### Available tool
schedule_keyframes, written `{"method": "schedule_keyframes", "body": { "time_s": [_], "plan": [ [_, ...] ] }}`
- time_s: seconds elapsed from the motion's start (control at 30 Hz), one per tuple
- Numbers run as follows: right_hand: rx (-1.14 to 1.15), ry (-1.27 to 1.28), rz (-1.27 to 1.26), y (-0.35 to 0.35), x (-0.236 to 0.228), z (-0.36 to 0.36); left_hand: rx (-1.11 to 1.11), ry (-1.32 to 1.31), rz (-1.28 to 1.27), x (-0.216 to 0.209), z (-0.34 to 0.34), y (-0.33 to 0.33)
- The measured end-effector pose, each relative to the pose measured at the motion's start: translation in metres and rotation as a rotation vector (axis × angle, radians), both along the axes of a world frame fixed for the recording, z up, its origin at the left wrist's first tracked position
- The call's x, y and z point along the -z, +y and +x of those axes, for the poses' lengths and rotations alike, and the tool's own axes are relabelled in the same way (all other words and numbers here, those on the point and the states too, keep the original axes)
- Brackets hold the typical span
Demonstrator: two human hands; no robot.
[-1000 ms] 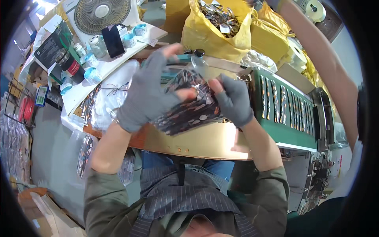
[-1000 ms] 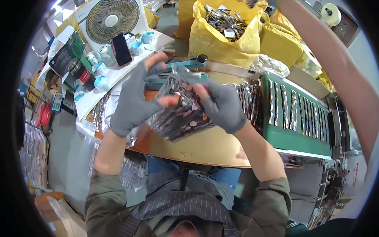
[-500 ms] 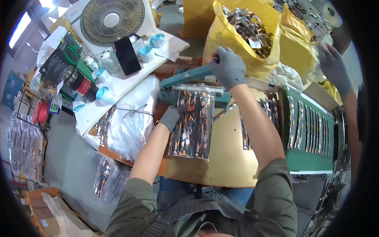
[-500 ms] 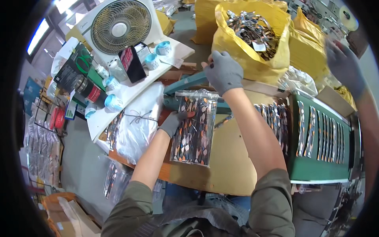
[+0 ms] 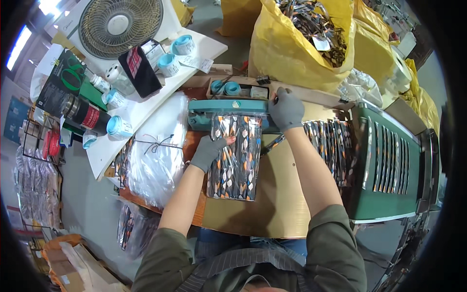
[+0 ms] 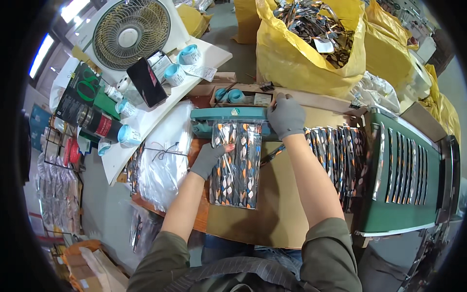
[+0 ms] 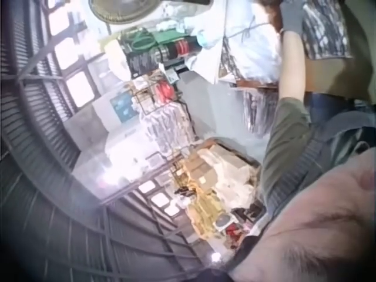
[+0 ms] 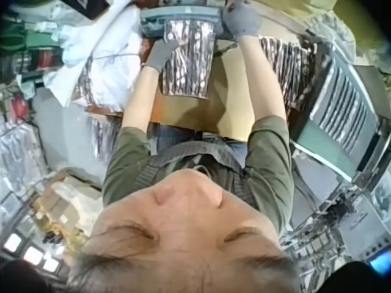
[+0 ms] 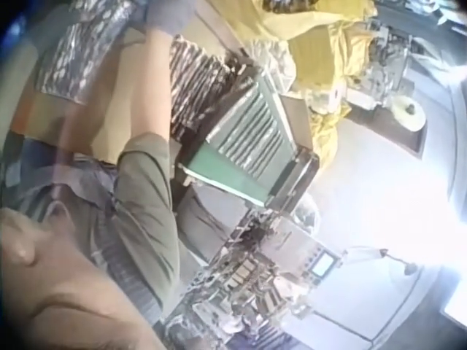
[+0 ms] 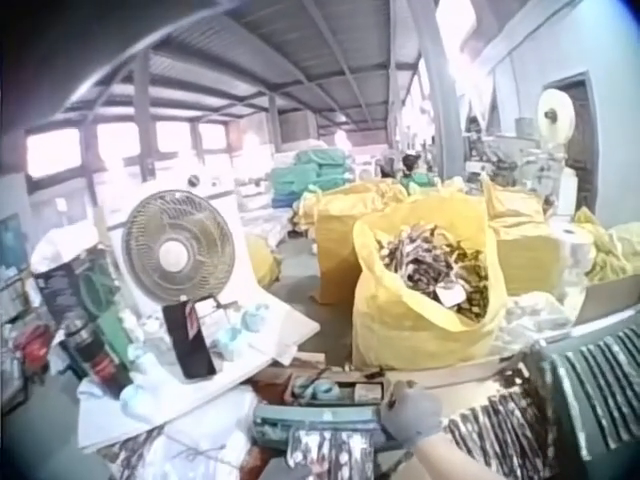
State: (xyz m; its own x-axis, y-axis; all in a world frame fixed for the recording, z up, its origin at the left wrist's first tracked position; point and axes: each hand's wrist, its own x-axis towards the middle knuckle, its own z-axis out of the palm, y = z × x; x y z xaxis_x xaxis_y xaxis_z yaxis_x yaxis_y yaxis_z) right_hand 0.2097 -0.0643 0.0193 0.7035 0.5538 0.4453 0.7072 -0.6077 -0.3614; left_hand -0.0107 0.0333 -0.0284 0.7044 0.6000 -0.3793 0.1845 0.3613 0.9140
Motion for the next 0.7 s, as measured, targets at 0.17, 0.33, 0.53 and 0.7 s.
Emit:
{"method": "schedule_keyframes", "body": {
  "time_s": [0.17, 0.33, 0.53, 0.7],
  "plan": [
    [-0.055, 0.044, 0.001, 0.006, -0.008, -0.011, -0.027, 0.017, -0.018, -0.006, -0.011, 0.008],
    [-0.091, -0.049, 0.041, -0.073, 0.024, -0.057, -0.304, 0.177, 1.006, -0.03, -0.015, 0.019],
    [-0.289, 0.028, -0.229, -0.162, 0.078, -0.11, -0.93, 0.487, 1.314, -0.112, -0.019, 0.157],
    [-0.219, 0.015, -0.188, -0.194, 0.079, -0.112, -0.886, 0.607, 1.133, -0.133, 0.006, 0.19]
  ]
}}
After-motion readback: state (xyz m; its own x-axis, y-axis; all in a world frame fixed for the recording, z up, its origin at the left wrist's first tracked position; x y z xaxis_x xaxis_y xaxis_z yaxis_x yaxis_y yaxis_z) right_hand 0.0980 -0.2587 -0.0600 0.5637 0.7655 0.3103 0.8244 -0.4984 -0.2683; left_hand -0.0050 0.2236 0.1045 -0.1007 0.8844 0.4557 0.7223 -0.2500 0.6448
